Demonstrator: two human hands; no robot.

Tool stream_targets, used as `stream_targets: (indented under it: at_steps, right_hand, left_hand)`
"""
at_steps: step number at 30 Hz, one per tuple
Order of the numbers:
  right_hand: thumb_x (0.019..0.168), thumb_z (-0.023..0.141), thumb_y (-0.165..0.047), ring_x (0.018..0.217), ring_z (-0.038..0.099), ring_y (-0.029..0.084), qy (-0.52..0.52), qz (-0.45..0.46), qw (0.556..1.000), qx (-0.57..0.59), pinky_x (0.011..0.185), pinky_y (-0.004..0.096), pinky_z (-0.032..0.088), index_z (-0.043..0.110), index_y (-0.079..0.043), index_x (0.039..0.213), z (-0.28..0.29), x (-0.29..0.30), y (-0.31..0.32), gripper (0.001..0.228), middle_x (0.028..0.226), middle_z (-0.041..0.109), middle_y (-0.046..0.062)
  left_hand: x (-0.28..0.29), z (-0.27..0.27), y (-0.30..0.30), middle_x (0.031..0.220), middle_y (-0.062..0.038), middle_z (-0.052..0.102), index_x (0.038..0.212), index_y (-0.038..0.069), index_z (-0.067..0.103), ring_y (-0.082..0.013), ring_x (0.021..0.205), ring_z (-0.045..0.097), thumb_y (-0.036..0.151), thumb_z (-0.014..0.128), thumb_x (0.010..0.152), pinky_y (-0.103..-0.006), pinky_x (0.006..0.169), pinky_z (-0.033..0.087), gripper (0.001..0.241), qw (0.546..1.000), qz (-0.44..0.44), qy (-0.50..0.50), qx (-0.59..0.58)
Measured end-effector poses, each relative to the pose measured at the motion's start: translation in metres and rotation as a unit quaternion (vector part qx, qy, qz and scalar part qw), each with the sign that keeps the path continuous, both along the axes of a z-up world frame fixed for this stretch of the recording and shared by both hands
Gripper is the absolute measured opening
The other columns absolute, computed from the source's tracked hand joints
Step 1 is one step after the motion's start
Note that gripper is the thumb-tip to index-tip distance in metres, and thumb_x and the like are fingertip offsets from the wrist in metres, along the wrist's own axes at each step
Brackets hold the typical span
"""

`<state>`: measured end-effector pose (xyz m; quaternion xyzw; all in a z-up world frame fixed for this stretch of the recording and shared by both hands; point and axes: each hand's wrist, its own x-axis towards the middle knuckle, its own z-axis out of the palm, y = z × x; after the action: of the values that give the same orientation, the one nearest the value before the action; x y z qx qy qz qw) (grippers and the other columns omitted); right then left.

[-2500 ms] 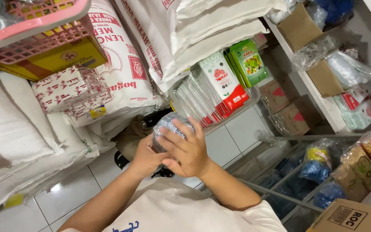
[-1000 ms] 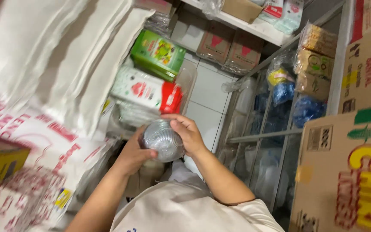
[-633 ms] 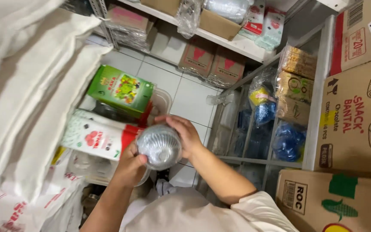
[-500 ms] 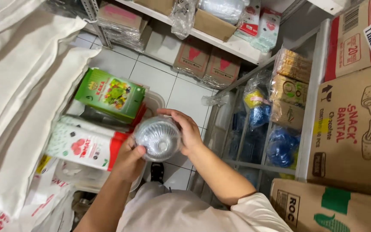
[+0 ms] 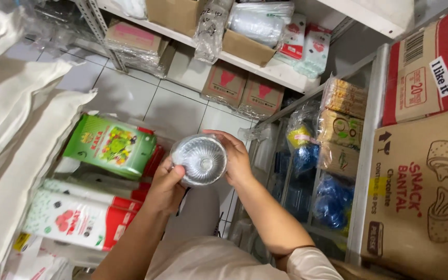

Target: The person removes a stack of foil cups from a basket and places them on a shelf, then picks up a package of labels and places it back into a container.

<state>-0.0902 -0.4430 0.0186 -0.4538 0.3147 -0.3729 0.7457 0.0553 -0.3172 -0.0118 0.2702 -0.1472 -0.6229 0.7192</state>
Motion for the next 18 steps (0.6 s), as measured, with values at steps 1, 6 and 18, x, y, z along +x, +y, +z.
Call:
stream_targets:
  at_steps: [1,6,18]
  right_hand:
    - [0.107,0.051,-0.026,0.101,0.071,0.022,-0.009,0.003,1.0,0.02,0.093,0.036,0.057,0.068,0.007,0.123,-0.005,0.0,-0.013,0.04,0.112,0.074,0.014]
    - [0.103,0.057,-0.024,0.103,0.071,0.025,-0.123,0.021,0.988,0.092,0.094,0.039,0.057,0.068,0.005,0.118,-0.043,0.01,-0.1,0.034,0.117,0.075,0.014]
    - [0.101,0.057,-0.034,0.124,0.06,0.024,-0.132,-0.104,0.985,0.034,0.106,0.039,0.047,0.062,-0.001,0.134,0.013,-0.012,-0.272,0.047,0.131,0.066,0.012]
  left_hand:
    - [-0.002,-0.001,-0.013,0.126,-0.007,0.068,0.138,0.001,0.056,-0.0201,0.117,0.063,0.034,0.086,0.083,-0.0383,0.103,0.049,0.07,1.0,0.004,0.002,0.004]
    - [-0.001,0.003,-0.085,0.123,-0.007,0.068,0.134,0.001,0.058,-0.0199,0.114,0.063,0.029,0.086,0.085,-0.0372,0.102,0.048,0.063,0.998,0.043,-0.034,0.008]
    - [0.008,0.034,-0.305,0.122,-0.007,0.069,0.135,0.0,0.057,-0.0199,0.113,0.064,0.034,0.087,0.081,-0.0375,0.1,0.049,0.07,0.996,-0.004,-0.083,-0.024]
